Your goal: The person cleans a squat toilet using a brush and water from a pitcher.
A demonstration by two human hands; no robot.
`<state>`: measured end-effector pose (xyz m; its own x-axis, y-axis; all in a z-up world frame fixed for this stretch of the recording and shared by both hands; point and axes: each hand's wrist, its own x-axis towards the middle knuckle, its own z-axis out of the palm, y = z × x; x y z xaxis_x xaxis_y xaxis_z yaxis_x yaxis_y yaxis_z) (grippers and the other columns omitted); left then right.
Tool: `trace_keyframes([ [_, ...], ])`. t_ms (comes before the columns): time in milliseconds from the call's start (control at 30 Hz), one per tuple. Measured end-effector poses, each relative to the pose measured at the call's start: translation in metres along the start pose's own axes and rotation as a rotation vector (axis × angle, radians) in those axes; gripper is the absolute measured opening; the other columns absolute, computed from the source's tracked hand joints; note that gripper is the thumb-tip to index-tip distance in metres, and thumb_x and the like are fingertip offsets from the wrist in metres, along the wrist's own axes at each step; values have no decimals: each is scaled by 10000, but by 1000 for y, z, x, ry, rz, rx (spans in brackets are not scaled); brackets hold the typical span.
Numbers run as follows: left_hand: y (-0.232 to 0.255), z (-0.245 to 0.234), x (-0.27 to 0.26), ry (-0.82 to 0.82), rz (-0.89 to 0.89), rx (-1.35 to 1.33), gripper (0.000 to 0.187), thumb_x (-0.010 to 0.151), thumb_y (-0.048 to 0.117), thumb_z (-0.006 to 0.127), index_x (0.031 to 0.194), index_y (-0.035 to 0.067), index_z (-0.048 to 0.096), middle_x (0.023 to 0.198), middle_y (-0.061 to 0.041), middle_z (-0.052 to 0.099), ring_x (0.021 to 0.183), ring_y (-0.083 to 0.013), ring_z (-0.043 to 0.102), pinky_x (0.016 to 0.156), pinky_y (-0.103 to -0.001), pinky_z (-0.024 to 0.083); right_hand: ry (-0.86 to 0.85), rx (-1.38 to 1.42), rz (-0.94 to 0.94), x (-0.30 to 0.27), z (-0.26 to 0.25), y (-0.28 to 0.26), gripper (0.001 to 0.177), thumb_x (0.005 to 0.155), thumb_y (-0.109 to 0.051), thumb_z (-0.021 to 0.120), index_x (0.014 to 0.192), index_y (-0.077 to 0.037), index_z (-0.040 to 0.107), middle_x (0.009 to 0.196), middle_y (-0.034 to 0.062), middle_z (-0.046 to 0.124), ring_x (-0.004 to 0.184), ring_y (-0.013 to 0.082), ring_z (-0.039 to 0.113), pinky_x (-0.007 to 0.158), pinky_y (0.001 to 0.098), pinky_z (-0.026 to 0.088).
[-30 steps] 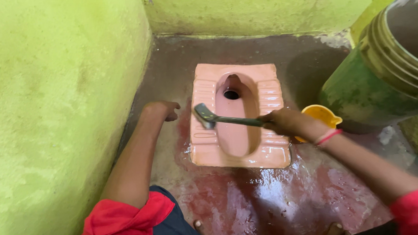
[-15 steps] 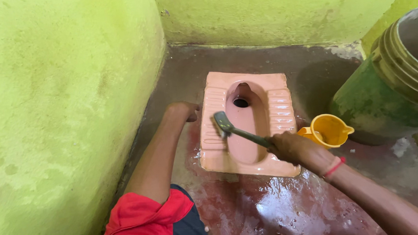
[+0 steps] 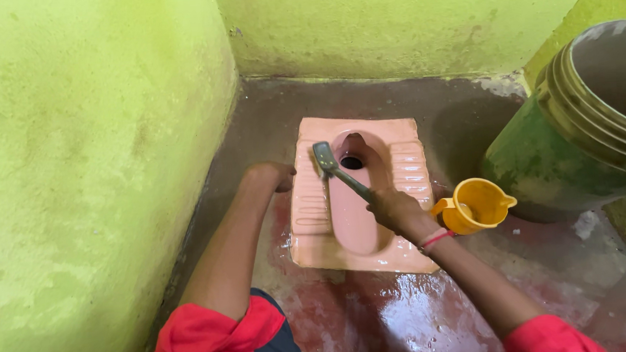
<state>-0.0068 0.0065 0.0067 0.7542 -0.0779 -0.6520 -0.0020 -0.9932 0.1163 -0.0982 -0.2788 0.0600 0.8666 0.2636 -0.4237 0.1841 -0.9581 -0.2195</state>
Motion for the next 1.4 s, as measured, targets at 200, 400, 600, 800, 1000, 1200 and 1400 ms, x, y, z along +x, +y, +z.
trace_keyframes([
  [200, 8, 4, 2, 14, -13, 75, 751, 868, 127, 592, 1565, 354, 430, 1536, -32, 534, 1341, -282, 568, 1109, -442, 473, 27, 216, 68, 58, 1, 9, 326, 1016, -364, 538, 1256, -181, 663, 825, 120, 753, 659, 277, 746, 632, 414, 614],
  [400, 3, 8, 15, -26, -59, 78, 734, 894, 123, 550, 1563, 393, 410, 1541, 2, 534, 1350, -249, 579, 1107, -428, 489, 153, 162, -7, 94, 16, 14, 304, 994, -356, 567, 1218, -195, 695, 868, 144, 768, 740, 296, 730, 734, 467, 571],
  [600, 5, 5, 11, -29, -60, 103, 707, 888, 128, 555, 1541, 380, 453, 1493, -7, 590, 1302, -245, 621, 1070, -431, 513, 66, 222, 41, 63, 14, 16, 358, 973, -337, 610, 1297, -189, 638, 904, 160, 753, 733, 348, 754, 724, 470, 602],
  [800, 9, -6, -15, 3, -69, 127, 695, 880, 128, 564, 1525, 374, 480, 1455, -17, 631, 1267, -238, 652, 1041, -432, 531, 93, 128, -30, 1, 8, 23, 340, 945, -326, 657, 1246, -176, 705, 900, 184, 761, 767, 334, 740, 739, 482, 582],
  [1000, 9, -5, -17, 13, -58, 93, 799, 871, 55, 530, 1572, 410, 383, 1496, -23, 564, 1298, -258, 613, 1049, -429, 527, 18, 69, 18, -61, 0, 24, 368, 937, -311, 636, 1293, -233, 683, 917, 176, 758, 829, 352, 755, 794, 481, 589],
  [1200, 9, -1, -7, -2, -53, 84, 802, 867, 78, 546, 1585, 389, 372, 1446, -5, 632, 1216, -253, 683, 1015, -423, 557, 46, 83, -55, -84, 10, 24, 375, 928, -310, 628, 1292, -243, 684, 910, 196, 747, 851, 377, 728, 804, 504, 568],
  [1400, 7, 4, 13, -56, -94, -26, 721, 903, 204, 526, 1590, 372, 381, 1324, -52, 772, 1149, -250, 737, 976, -404, 577, 11, 176, 130, -57, 6, 6, 322, 1000, -362, 540, 1223, -195, 702, 794, 154, 755, 693, 322, 751, 714, 473, 586],
])
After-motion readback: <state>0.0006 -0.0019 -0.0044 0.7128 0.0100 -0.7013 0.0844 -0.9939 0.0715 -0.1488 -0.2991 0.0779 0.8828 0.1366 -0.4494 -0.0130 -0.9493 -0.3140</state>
